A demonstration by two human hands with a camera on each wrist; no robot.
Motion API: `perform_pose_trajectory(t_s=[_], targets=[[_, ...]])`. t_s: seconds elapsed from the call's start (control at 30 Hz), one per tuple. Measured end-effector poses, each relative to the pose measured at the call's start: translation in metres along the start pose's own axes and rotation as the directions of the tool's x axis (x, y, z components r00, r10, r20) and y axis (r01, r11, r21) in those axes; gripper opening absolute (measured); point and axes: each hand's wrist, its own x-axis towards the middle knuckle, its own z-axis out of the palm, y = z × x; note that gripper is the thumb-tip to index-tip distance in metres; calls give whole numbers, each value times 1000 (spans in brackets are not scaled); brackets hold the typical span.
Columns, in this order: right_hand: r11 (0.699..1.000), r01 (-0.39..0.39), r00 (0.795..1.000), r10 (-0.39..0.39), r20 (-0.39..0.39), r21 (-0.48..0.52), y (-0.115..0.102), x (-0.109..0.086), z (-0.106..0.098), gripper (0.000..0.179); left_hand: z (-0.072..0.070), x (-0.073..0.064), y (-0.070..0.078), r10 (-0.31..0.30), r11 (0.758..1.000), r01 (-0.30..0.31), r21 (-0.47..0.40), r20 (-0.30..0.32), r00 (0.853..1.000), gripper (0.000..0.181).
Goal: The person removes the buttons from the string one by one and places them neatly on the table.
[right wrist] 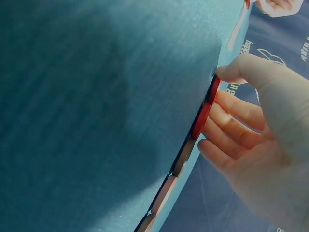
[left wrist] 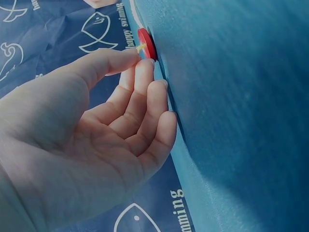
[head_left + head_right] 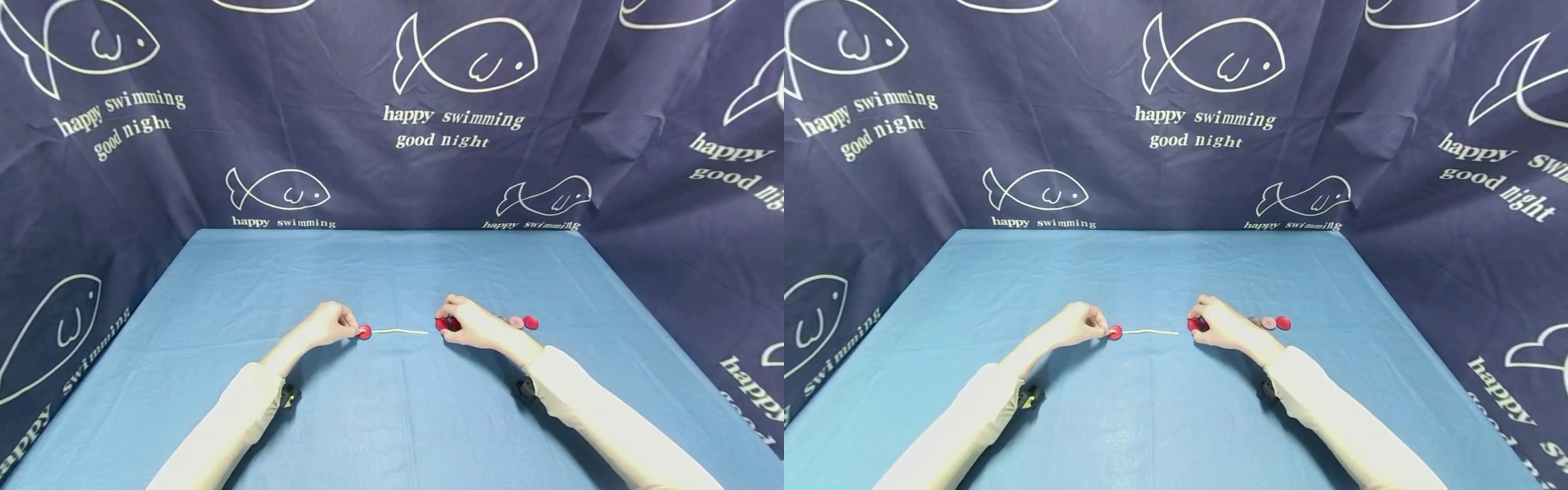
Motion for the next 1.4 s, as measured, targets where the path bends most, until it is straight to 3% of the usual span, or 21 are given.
perform_pose_trajectory(t_s=[0.3, 0.5, 0.93, 1.07, 1.3, 1.4], targets=[[999, -32, 999, 32, 13, -8, 1, 1, 1, 24, 0, 0, 0, 6, 1000, -6, -2, -5, 1000, 5], [1000, -7, 1000, 7, 17, 16, 1, 1, 0, 25, 0, 0, -1, 5, 1000, -5, -9, 1, 1000, 5], [998, -50, 991, 46, 124, 29, -4, 10, -10, 30, 0, 1, -4, -5, 1000, 5, -25, -5, 1000, 4], [999, -35, 993, 32, 115, 21, -4, 11, -10, 30, 1, 1, -5, -5, 999, 5, -34, -4, 1000, 4], [999, 44, 998, -45, 32, 25, -6, 19, -9, 32, 0, 0, -3, -14, 999, 14, -35, 3, 1000, 4], [999, 28, 999, -30, 40, 37, -9, 22, -9, 33, -1, 0, -2, -16, 999, 17, -36, 9, 1000, 5]])
